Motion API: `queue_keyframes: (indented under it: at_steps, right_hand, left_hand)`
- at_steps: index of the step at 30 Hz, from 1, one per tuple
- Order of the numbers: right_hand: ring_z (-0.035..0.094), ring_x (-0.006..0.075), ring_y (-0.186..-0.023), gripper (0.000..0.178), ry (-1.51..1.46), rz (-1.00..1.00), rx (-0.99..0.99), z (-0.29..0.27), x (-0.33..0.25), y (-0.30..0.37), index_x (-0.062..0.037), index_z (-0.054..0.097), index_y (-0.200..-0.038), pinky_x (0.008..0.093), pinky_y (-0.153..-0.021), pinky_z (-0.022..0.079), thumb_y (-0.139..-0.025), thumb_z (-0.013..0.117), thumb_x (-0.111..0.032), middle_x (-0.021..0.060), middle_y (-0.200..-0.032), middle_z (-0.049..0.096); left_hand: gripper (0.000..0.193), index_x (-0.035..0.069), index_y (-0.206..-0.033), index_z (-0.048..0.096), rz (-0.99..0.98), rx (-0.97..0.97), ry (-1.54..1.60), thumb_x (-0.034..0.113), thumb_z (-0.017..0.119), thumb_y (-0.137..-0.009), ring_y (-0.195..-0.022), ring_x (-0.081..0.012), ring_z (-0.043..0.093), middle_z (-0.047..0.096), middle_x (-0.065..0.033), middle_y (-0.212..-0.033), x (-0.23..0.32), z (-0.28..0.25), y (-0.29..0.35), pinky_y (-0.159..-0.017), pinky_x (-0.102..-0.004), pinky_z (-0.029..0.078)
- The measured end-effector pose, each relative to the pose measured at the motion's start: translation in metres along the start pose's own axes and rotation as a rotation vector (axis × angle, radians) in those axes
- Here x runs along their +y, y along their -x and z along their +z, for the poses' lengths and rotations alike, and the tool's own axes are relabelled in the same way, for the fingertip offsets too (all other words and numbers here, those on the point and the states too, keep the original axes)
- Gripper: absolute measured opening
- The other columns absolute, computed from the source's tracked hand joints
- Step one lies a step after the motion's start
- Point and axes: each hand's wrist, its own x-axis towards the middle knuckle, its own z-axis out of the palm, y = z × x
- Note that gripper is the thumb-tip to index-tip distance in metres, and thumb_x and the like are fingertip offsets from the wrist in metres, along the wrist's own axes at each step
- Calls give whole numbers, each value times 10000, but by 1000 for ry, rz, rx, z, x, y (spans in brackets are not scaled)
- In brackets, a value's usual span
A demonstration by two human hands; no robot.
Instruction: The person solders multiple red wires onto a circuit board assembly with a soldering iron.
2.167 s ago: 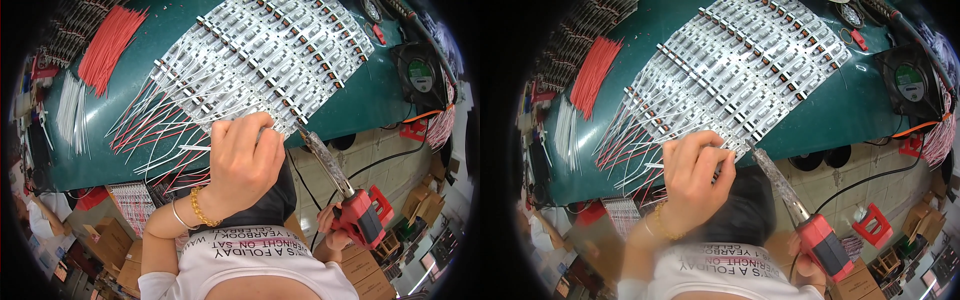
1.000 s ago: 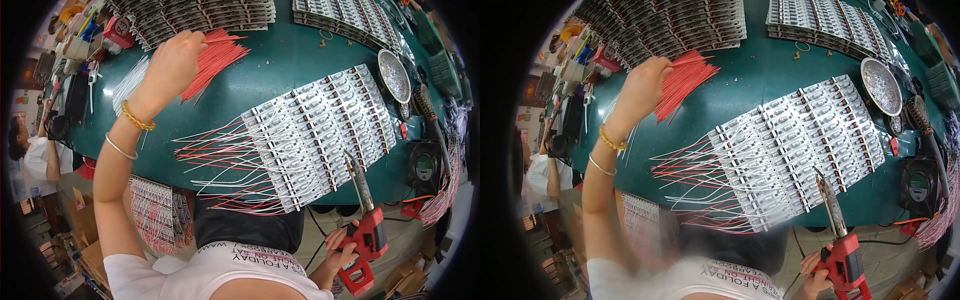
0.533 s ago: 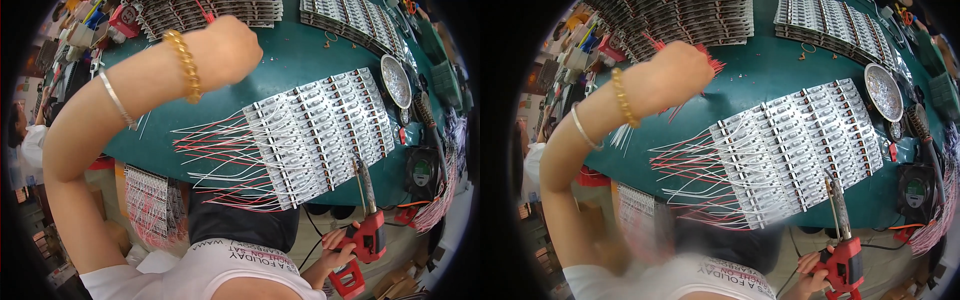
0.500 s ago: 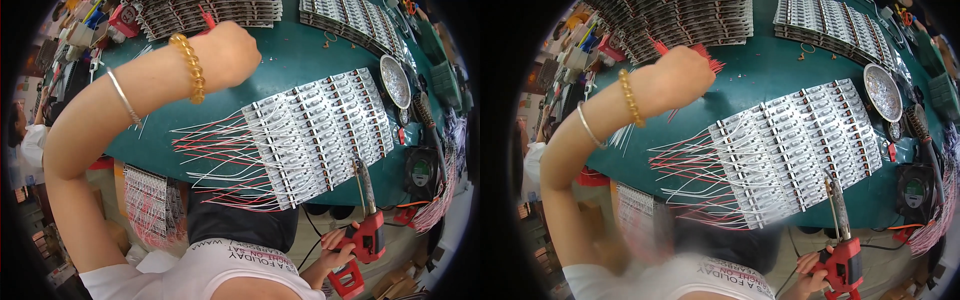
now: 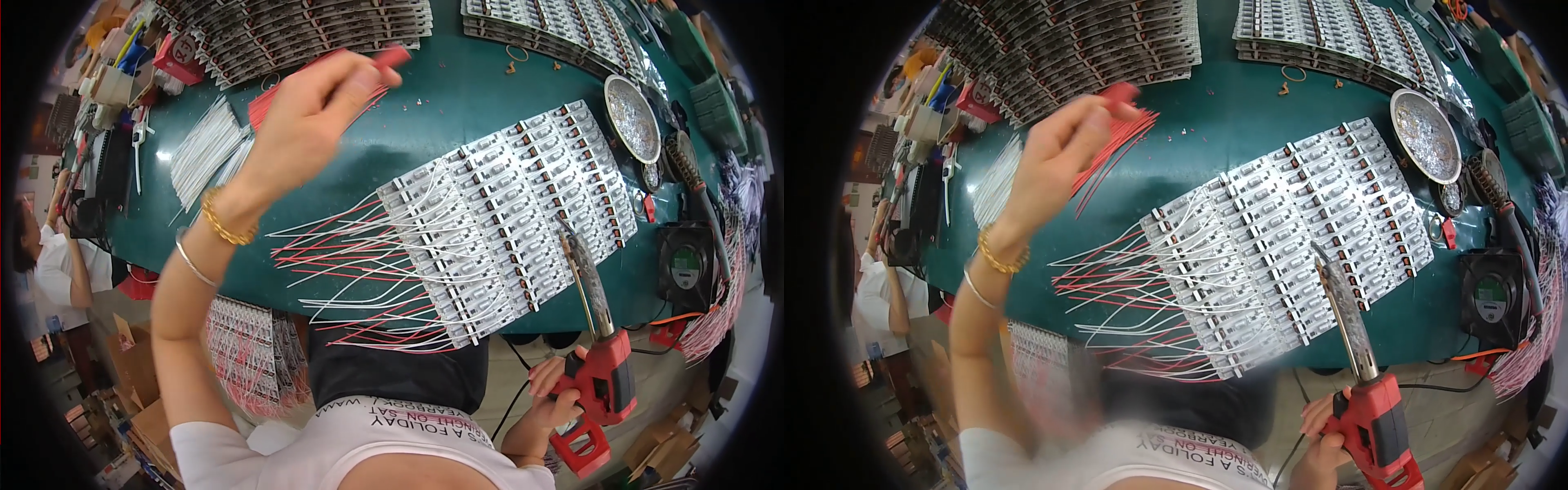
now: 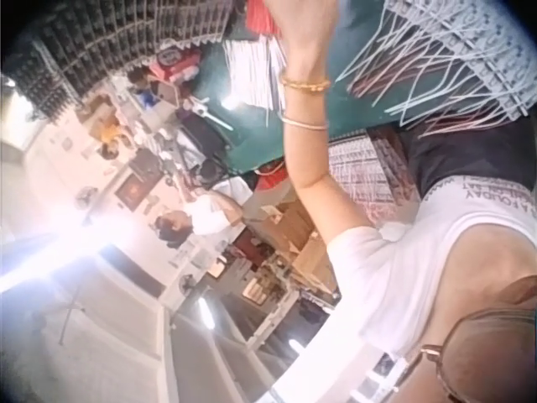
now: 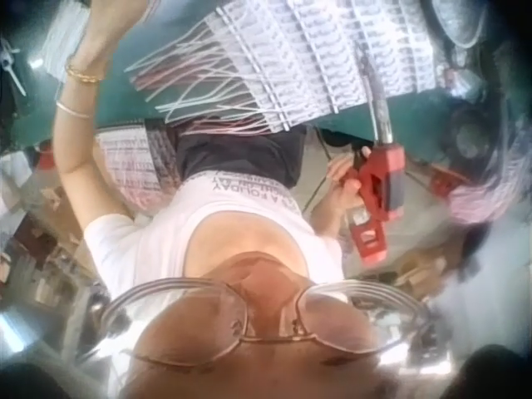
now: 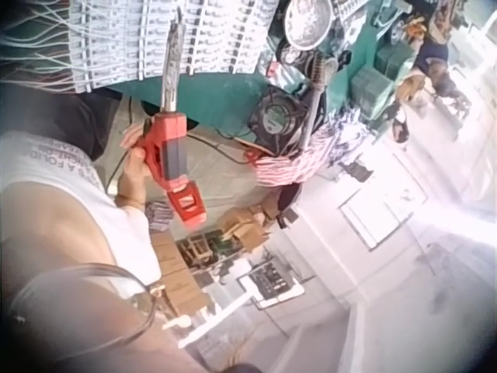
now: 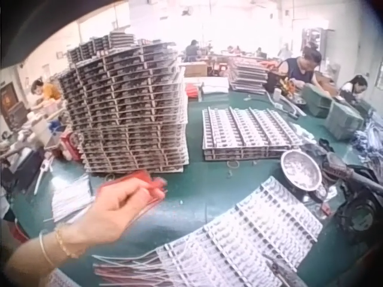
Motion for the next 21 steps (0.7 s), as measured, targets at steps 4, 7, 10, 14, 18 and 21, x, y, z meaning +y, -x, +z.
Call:
queue_keyframes:
  at_steps: [4, 7, 10, 14, 18, 21]
  right_hand:
    - [469, 124, -470, 826, 47, 93, -1, 6, -6, -2, 78, 387, -1358, 303, -517, 443, -893, 603, -569, 3, -566, 470]
    - [474, 119, -474, 835, 54, 69, -30, 8, -2, -4, 103, 385, -1344, 298, -521, 449, -896, 604, -566, 4, -571, 473]
    - [477, 118, -473, 848, 70, 89, -13, 11, 2, -4, 116, 347, -1364, 293, -525, 455, -905, 605, -549, 6, -568, 473]
    - [443, 108, -429, 738, 112, -36, -31, 14, 0, -13, 94, 392, -1336, 263, -478, 408, -933, 601, -488, 2, -529, 460]
    - [449, 101, -444, 762, 205, -90, -83, 18, -7, -24, 90, 406, -1337, 259, -494, 403, -919, 607, -514, -9, -537, 463]
    - [454, 97, -440, 820, 251, -59, -67, 28, -10, -31, 109, 404, -1331, 255, -490, 408, -892, 622, -548, -15, -541, 466]
  left_hand:
    - [256, 24, -1060, 583, 213, 312, 536, 211, 408, -1062, -671, -49, 425, 504, 23, -770, -19, 10, 16, -605, -214, 364]
    - [267, 23, -1073, 552, 158, 385, 452, 215, 366, -1073, -680, -56, 427, 498, 12, -786, -30, 33, 27, -623, -216, 385]
    - [284, 23, -1059, 560, 96, 374, 502, 232, 368, -1073, -683, -55, 428, 501, 12, -776, -29, 33, 31, -623, -216, 384]
    - [269, 33, -1030, 577, 90, 259, 340, 226, 394, -1068, -644, -47, 415, 478, 32, -718, -7, 27, 31, -571, -225, 370]
    - [171, 34, -1010, 587, -14, 132, 298, 160, 474, -1033, -549, -92, 468, 513, -1, -641, 0, 31, 35, -510, -271, 369]
    - [72, 27, -920, 617, 36, -129, -37, 99, 613, -920, -571, -289, 591, 612, -128, -682, 2, 35, 39, -509, -359, 418]
